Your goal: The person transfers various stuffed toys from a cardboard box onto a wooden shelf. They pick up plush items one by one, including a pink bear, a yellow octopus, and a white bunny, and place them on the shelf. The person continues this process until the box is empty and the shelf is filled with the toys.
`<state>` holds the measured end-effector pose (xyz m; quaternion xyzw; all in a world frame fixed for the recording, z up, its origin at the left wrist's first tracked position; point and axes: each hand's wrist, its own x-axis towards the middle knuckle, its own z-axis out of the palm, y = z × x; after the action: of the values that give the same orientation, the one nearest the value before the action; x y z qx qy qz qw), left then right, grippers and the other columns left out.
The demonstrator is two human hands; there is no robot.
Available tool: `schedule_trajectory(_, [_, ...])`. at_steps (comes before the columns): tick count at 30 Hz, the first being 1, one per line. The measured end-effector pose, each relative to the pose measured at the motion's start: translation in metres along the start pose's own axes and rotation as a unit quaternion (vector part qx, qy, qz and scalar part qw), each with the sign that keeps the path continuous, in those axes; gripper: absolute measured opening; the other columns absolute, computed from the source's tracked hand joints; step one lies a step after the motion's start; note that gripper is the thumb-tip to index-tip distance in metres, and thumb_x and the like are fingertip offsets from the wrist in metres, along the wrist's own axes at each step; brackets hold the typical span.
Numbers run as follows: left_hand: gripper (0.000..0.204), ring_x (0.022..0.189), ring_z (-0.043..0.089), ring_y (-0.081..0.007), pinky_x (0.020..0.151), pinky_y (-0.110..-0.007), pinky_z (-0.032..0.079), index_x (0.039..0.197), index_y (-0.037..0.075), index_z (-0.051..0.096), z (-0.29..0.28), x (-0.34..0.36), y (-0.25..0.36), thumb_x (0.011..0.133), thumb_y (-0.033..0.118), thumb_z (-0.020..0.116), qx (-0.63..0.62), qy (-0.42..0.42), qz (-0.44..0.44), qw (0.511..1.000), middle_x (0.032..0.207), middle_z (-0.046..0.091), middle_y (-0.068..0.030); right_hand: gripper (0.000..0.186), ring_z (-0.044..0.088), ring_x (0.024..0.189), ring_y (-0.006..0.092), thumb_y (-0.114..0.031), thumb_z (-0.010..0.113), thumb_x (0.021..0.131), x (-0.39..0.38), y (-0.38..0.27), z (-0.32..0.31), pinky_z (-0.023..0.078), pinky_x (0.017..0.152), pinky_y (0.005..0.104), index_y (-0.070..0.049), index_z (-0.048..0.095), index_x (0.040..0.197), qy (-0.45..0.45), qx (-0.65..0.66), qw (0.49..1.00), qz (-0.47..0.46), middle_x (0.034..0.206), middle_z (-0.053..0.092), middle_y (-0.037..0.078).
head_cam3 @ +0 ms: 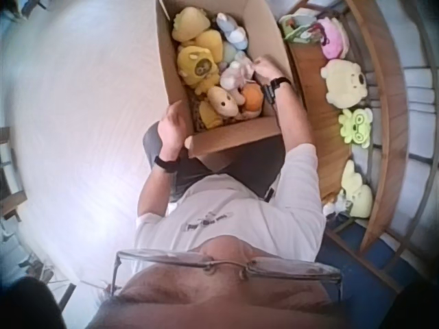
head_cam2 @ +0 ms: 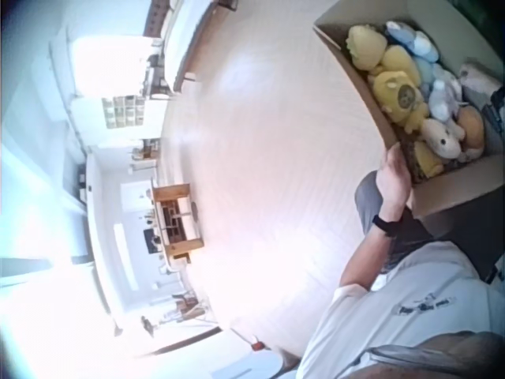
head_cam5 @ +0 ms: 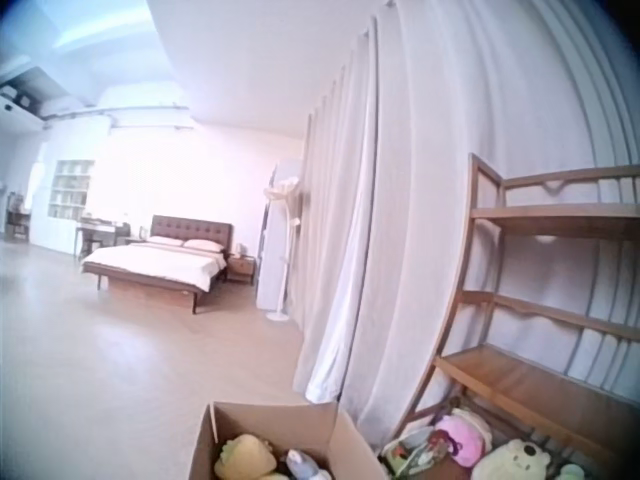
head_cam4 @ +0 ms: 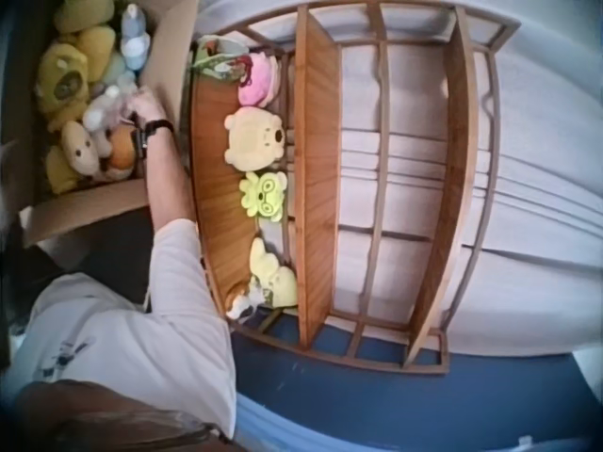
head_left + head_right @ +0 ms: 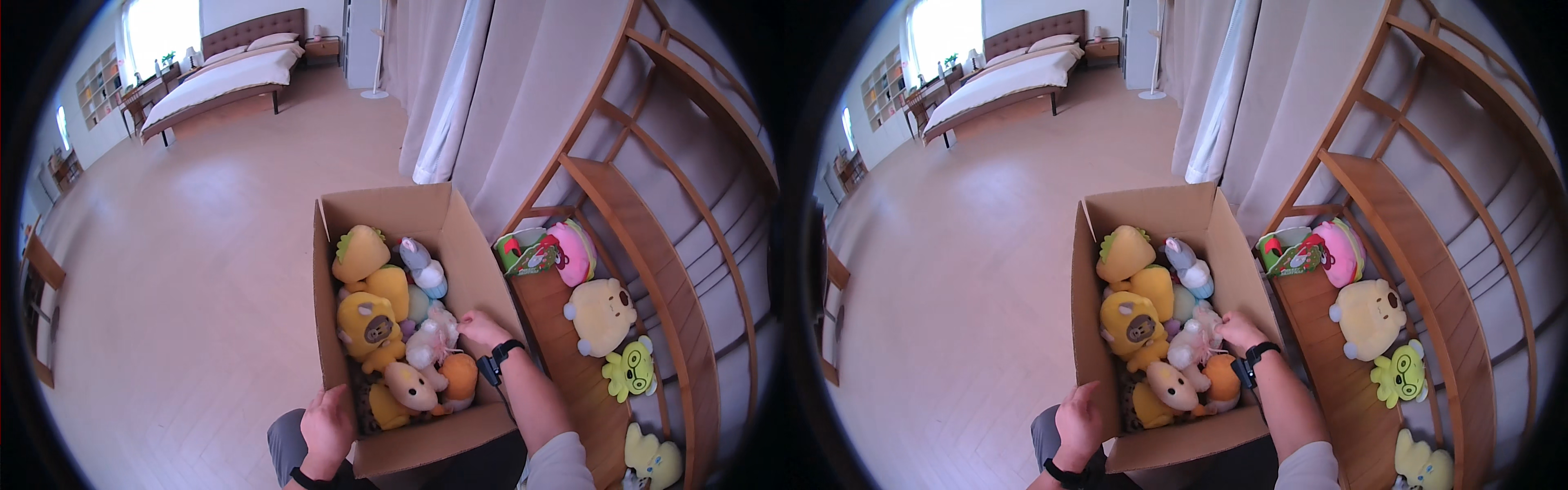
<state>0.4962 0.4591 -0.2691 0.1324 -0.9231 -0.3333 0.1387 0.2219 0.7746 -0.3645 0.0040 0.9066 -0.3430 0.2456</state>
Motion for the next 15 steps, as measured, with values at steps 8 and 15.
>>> schedule_trajectory(8, [0.041, 0.087, 0.065, -0.0392, 0.076, -0.048, 0.054, 0.118, 0.009, 0.07, 0.004, -0.002, -0.007, 0.081, -0.003, 0.055, 0.021, -0.018, 0.005, 1.0, 0.096, 0.067, -0.0155, 0.045, 0.069, 0.108, 0.0372, -0.031, 0.07, 0.086, 0.039, -0.061, -0.016, 0.054, 0.094, 0.0443, 0.003, 0.069, 0.116, 0.056, -0.062, 0.997, -0.005, 0.113, 0.073, 0.024])
schedule_trajectory(15, [0.053, 0.11, 0.063, -0.045, 0.097, -0.05, 0.052, 0.131, 0.004, 0.064, 0.006, -0.004, -0.006, 0.082, -0.01, 0.049, -0.006, -0.021, 0.017, 1.0, 0.116, 0.069, -0.0226, 0.05, 0.065, 0.118, 0.0412, -0.033, 0.066, 0.09, 0.105, -0.044, 0.035, 0.051, 0.101, 0.0491, -0.001, 0.06, 0.128, 0.118, -0.108, 0.987, 0.035, 0.126, 0.068, 0.025])
